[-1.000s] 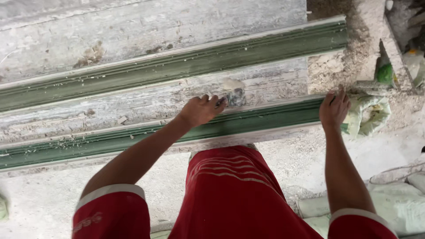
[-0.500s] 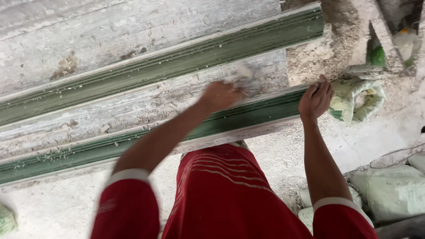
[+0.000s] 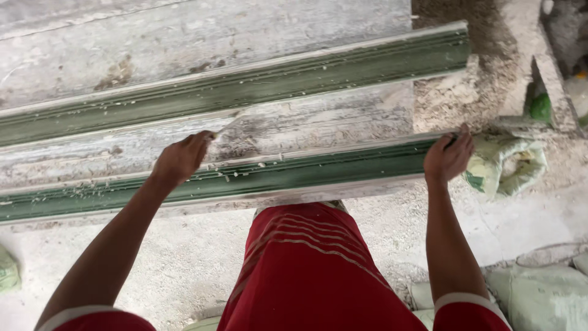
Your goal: The person scrapes dried plaster residue off long green decorative molding strips with a small knife, running the blade along the grooves and brushing loosened debris off the strips as they work along each piece.
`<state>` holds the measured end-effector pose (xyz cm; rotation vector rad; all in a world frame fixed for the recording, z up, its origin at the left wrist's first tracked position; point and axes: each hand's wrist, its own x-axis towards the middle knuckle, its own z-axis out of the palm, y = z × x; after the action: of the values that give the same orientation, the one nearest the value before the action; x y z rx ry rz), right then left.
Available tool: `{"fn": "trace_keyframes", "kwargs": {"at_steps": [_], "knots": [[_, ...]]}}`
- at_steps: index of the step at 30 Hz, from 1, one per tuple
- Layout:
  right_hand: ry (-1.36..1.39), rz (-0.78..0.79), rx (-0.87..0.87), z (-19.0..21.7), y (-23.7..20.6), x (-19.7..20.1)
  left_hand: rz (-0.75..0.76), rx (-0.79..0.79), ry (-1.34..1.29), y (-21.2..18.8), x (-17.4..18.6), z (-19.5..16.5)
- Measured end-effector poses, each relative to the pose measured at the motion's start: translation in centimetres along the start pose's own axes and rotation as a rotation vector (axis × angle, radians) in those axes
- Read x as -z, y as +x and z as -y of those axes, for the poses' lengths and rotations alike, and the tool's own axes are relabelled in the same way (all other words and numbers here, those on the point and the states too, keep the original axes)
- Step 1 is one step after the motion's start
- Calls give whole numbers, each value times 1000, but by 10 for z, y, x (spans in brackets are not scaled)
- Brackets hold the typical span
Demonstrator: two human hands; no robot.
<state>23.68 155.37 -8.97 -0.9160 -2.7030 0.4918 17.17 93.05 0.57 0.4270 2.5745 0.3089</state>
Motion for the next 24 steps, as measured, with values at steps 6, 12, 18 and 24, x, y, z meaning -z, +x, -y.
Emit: {"fn": "trace_keyframes", "kwargs": {"at_steps": [6, 12, 18, 24], "knots": [[-22, 76, -84, -4, -1, -6, -191, -143, -50, 21, -26, -1], [-264, -108, 294, -8, 6, -1, -221, -119, -16, 56, -29, -65], [-44, 149, -416, 16, 24, 3, -74, -63, 147, 50, 2, -57], [-116, 28, -348, 30, 22, 12, -161, -213, -134, 175, -69, -270]]}}
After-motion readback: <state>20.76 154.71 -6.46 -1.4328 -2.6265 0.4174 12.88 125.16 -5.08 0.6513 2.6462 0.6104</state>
